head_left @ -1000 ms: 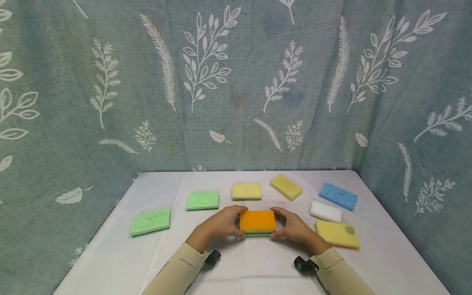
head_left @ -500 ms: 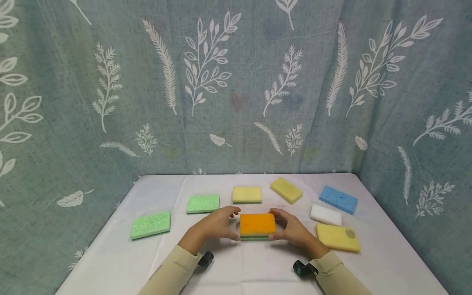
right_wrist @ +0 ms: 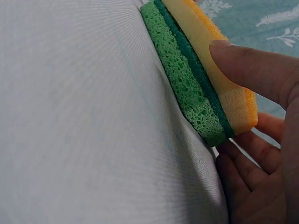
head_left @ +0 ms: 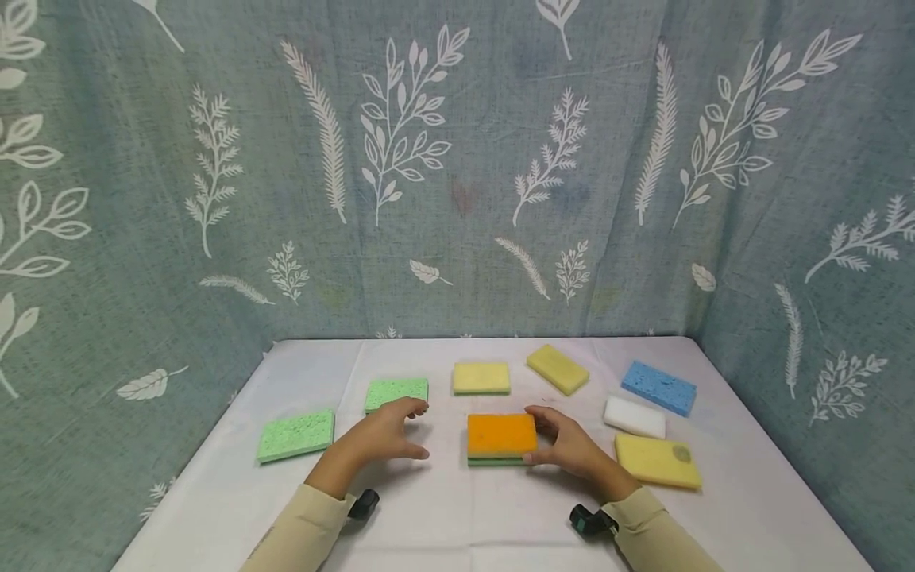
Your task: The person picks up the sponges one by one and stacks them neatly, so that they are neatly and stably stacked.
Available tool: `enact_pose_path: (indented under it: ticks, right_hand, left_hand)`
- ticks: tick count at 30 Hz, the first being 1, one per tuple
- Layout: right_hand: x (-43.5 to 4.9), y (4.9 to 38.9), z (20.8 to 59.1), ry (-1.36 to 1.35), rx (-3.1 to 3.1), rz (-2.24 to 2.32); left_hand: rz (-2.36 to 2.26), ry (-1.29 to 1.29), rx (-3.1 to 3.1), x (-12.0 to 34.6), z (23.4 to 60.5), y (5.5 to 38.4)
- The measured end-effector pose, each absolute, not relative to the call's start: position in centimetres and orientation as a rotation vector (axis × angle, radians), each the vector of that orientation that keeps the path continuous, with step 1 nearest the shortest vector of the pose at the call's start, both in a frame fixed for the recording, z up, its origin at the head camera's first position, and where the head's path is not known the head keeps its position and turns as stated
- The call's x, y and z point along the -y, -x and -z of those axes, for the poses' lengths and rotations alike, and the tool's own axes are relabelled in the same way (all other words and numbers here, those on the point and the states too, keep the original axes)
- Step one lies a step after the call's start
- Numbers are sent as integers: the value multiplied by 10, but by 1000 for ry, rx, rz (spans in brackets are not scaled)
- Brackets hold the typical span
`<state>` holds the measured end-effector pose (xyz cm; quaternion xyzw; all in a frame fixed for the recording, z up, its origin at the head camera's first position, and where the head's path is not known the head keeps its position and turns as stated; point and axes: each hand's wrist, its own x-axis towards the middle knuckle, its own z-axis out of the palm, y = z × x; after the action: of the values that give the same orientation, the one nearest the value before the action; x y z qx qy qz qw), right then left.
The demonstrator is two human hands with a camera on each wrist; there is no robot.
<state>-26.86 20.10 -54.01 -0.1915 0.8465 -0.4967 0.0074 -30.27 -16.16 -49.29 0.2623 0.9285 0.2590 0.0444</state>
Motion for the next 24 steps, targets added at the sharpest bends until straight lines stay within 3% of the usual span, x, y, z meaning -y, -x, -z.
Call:
enact_pose_path:
  ticks: [24]
  right_hand:
    - [-202, 267, 539, 645, -2530, 1652]
  left_hand:
    - [-762, -493, -3024, 259, 488, 304]
